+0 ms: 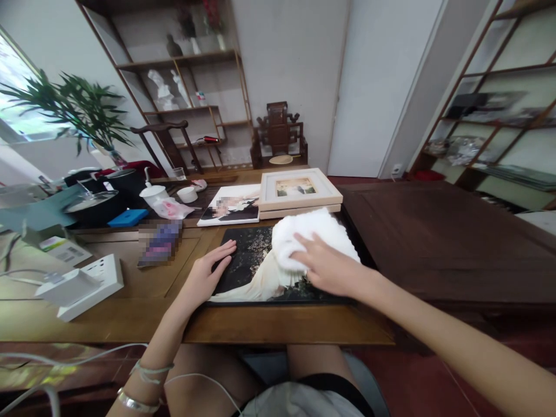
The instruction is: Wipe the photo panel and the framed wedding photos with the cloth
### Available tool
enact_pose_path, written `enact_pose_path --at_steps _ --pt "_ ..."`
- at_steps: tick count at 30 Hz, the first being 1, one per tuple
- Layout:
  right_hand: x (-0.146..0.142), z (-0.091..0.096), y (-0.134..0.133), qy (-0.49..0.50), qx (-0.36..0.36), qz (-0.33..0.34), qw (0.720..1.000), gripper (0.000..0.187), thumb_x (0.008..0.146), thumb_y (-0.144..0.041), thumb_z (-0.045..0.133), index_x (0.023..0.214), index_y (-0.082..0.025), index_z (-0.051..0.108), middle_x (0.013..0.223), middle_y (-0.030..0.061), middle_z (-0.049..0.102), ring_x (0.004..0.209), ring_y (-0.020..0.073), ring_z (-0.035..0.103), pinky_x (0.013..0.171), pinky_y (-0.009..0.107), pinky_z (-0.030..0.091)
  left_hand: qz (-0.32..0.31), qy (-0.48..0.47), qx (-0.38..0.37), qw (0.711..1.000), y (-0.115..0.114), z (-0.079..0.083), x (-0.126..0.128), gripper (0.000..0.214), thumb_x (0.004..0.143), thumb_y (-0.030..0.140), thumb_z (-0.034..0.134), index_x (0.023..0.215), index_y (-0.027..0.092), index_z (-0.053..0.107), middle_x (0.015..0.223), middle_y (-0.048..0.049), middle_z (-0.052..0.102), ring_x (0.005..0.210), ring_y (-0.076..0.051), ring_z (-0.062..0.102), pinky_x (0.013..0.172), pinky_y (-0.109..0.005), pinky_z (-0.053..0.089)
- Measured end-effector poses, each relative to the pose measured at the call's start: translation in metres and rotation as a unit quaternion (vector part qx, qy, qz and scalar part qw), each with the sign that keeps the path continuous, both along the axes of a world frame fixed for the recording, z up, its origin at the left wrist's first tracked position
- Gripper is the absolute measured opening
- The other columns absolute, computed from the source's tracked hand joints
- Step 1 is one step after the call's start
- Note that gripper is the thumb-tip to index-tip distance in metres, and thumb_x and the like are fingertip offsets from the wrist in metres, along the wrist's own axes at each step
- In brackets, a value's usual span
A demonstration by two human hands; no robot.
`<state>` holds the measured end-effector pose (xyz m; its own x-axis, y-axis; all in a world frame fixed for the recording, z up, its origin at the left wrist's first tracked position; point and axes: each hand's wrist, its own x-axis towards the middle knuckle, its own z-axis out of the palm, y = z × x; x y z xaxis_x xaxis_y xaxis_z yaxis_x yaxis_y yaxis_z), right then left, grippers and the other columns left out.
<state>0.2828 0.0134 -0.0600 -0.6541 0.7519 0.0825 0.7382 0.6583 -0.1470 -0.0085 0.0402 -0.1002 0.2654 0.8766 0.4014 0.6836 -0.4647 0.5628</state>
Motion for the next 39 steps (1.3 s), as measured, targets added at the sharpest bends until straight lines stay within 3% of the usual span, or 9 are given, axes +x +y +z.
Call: enact_pose_path --at_steps 4,7,12,17,20,28,31,34,39 --pt "-0.014 0.005 -0.066 0.002 -0.051 0.078 0.996 0.040 0.066 -0.001 0.045 0.098 -0.014 0.065 0.145 0.0158 0.037 0.139 0.0309 0.015 0.110 0.057 0.015 -0.002 0.000 -0.002 1.000 0.001 -0.002 0.000 0.036 0.089 0.027 0.044 0.112 0.008 0.065 0.126 -0.0135 0.060 0.121 -0.023 0.053 0.107 -0.041 0.038" --pt "-0.018 0.011 -0.084 0.007 -0.086 0.088 0.992 0.038 0.066 -0.004 0.048 0.098 -0.016 0.066 0.146 0.0140 0.036 0.138 0.0319 0.020 0.110 0.057 0.017 -0.006 0.005 -0.003 1.000 0.001 -0.002 -0.001 0.036 0.090 0.027 0.044 0.113 0.009 0.064 0.127 -0.0129 0.059 0.122 -0.023 0.053 0.107 -0.041 0.037" --pt "-0.018 0.017 -0.035 0.014 -0.063 0.006 0.998 0.047 0.068 -0.003 0.046 0.111 -0.014 0.061 0.136 0.0194 0.048 0.128 0.0333 0.040 0.103 0.052 0.034 -0.012 0.009 -0.004 1.000 0.000 0.000 -0.003 0.038 0.090 0.028 0.044 0.115 0.008 0.063 0.129 -0.0133 0.058 0.123 -0.022 0.052 0.108 -0.040 0.037" --pt "-0.017 0.003 0.034 0.029 0.034 0.036 0.998 0.047 0.067 -0.001 0.046 0.111 -0.014 0.060 0.128 0.0144 0.057 0.129 0.0305 0.038 0.107 0.053 0.026 -0.012 0.009 -0.009 1.000 -0.001 0.002 -0.002 0.038 0.089 0.029 0.043 0.114 0.008 0.064 0.129 -0.0135 0.058 0.123 -0.022 0.052 0.108 -0.039 0.037" --pt "-0.020 -0.002 0.045 0.033 0.044 0.030 0.998 0.045 0.068 -0.002 0.047 0.111 -0.011 0.060 0.131 0.0184 0.053 0.128 0.0317 0.039 0.107 0.054 0.025 -0.009 0.008 -0.009 1.000 -0.001 0.002 -0.002 0.037 0.089 0.029 0.043 0.114 0.010 0.064 0.128 -0.0127 0.059 0.122 -0.022 0.053 0.108 -0.040 0.037" --pt "-0.044 0.005 -0.057 0.035 -0.030 0.122 0.992 0.039 0.069 -0.011 0.054 0.107 -0.014 0.064 0.140 0.0198 0.044 0.134 0.0359 0.028 0.107 0.059 0.020 -0.008 0.007 -0.009 1.000 0.000 0.000 -0.002 0.035 0.090 0.028 0.043 0.113 0.013 0.065 0.128 -0.0113 0.059 0.123 -0.022 0.052 0.107 -0.043 0.037" --pt "-0.048 0.007 -0.073 0.043 -0.053 0.131 0.989 0.040 0.070 -0.015 0.056 0.109 -0.017 0.064 0.141 0.0175 0.043 0.135 0.0341 0.027 0.108 0.057 0.020 -0.010 0.004 -0.009 1.000 0.000 0.000 -0.001 0.034 0.089 0.028 0.044 0.113 0.015 0.065 0.128 -0.0102 0.059 0.123 -0.022 0.052 0.108 -0.043 0.037" --pt "-0.046 0.008 -0.052 0.042 -0.033 0.097 0.994 0.046 0.070 -0.010 0.053 0.115 -0.016 0.060 0.137 0.0191 0.047 0.132 0.0306 0.034 0.107 0.053 0.024 -0.011 0.003 -0.011 1.000 -0.001 0.001 -0.001 0.034 0.089 0.028 0.044 0.113 0.015 0.065 0.128 -0.0103 0.059 0.123 -0.023 0.052 0.108 -0.043 0.036" --pt "-0.044 0.006 0.020 0.038 0.035 0.044 0.998 0.045 0.073 -0.006 0.047 0.115 -0.013 0.058 0.127 0.0170 0.056 0.125 0.0295 0.044 0.104 0.051 0.030 -0.008 0.004 -0.010 1.000 -0.002 0.003 -0.001 0.034 0.089 0.028 0.044 0.112 0.013 0.065 0.127 -0.0117 0.060 0.122 -0.024 0.053 0.107 -0.043 0.038"
